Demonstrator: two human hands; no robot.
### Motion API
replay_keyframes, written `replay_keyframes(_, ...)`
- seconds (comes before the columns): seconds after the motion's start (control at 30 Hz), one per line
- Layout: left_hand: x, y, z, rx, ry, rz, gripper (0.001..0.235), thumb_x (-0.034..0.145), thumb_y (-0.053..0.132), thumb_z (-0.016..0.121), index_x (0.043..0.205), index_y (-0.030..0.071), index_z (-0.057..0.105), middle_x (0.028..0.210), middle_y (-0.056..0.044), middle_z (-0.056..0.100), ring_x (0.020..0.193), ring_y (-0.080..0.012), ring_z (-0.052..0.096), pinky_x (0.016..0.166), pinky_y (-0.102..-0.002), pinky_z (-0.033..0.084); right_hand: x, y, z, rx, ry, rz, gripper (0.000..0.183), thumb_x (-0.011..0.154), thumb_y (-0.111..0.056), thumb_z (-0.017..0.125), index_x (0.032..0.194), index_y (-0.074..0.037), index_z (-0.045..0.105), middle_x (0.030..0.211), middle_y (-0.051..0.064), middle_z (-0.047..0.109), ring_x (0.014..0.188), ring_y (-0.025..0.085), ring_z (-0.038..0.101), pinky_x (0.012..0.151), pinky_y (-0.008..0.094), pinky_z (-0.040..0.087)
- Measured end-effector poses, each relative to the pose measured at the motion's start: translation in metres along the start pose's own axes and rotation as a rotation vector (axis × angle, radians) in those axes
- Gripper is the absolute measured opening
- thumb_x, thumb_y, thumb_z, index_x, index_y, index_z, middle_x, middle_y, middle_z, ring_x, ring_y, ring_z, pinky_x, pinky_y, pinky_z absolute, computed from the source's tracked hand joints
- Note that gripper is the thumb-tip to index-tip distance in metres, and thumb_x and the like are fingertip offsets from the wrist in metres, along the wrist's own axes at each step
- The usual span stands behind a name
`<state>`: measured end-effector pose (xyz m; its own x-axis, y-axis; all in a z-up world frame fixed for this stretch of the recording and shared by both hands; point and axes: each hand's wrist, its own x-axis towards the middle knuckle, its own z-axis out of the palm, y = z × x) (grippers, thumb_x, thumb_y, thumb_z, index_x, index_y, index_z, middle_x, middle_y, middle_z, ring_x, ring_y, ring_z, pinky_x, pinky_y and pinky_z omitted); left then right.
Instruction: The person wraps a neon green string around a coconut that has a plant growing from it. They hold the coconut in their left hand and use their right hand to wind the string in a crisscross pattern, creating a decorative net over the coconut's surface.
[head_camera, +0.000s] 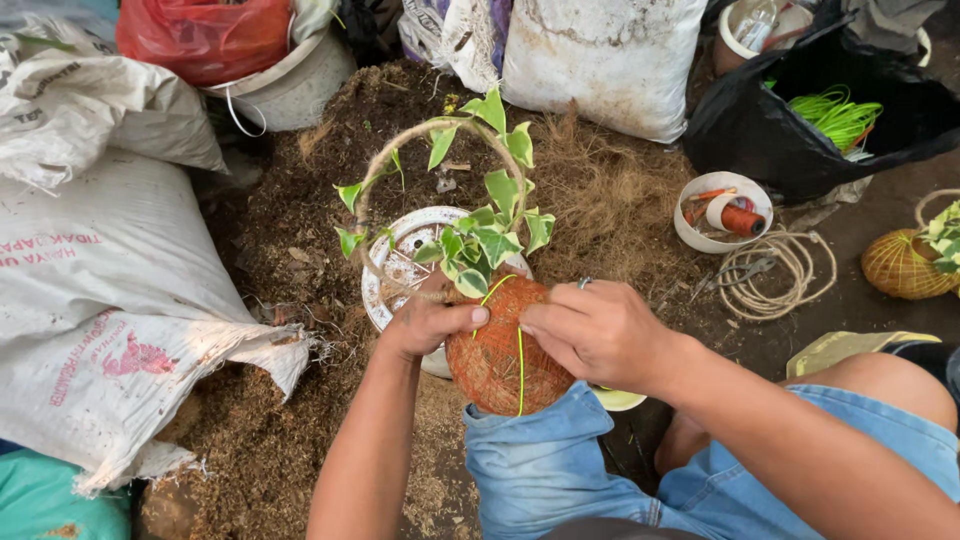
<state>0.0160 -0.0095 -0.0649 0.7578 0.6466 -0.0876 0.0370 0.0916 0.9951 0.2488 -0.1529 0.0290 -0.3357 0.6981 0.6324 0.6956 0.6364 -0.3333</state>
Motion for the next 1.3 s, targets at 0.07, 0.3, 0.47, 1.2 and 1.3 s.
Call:
replay_keyframes(0.07,0.003,0.000,-0.001,0.019,-0.016,-0.034,0.086,0.065,0.039,0.084,0.139,0.001,0.063,0.131,-0.015,0.070,0.125,-0.0311,0.063,0.110,-0.043,0.045,-0.001,0.003,0.009,0.015,0.045,0.066,0.020,0.083,-0.008,0.078,0.102,-0.010,0.072,0.075,0.005,0.056,0.058,0.024,0.058,0.053,0.038,0.046)
replay_keyframes(0.3,0.011,0.000,-0.001,-0.002,-0.177,-0.102,0.097,0.058,0.038,0.086,0.143,0.003,0.056,0.136,-0.014,0.066,0.130,-0.0324,0.059,0.114,-0.045,0.042,-0.014,0.018,0.038,0.124,0.194,0.241,0.012,0.090,-0.002,0.074,0.102,-0.004,0.072,0.081,0.008,0.066,0.067,0.025,0.067,0.060,0.035,0.054)
replay_keyframes(0.47,0.007,0.000,0.005,0.206,-0.065,-0.284,0.104,0.052,0.040,0.087,0.144,0.003,0.057,0.132,-0.019,0.067,0.124,-0.0331,0.061,0.107,-0.046,0.047,-0.029,0.005,0.068,0.292,0.318,0.493,0.006,0.091,0.000,0.070,0.098,0.000,0.070,0.084,0.012,0.071,0.070,0.021,0.071,0.062,0.031,0.055)
replay_keyframes(1.2,-0.065,0.045,0.093,1.060,0.708,0.309,0.007,0.095,0.009,0.064,0.095,0.002,0.062,0.093,-0.015,0.063,0.088,-0.0359,0.059,0.080,-0.047,0.046,-0.012,-0.007,0.090,0.273,0.295,0.594,0.007,0.092,-0.007,0.068,0.097,-0.002,0.069,0.087,0.017,0.072,0.079,0.032,0.073,0.068,0.036,0.057)
replay_keyframes(1.3,-0.066,0.038,0.106,0.931,0.696,0.445,0.006,0.098,0.008,0.060,0.099,0.003,0.059,0.098,-0.014,0.064,0.093,-0.0332,0.061,0.084,-0.044,0.047,-0.012,-0.012,0.092,0.252,0.300,0.507,0.006,0.091,-0.006,0.069,0.095,-0.002,0.068,0.087,0.016,0.071,0.081,0.033,0.069,0.071,0.038,0.056)
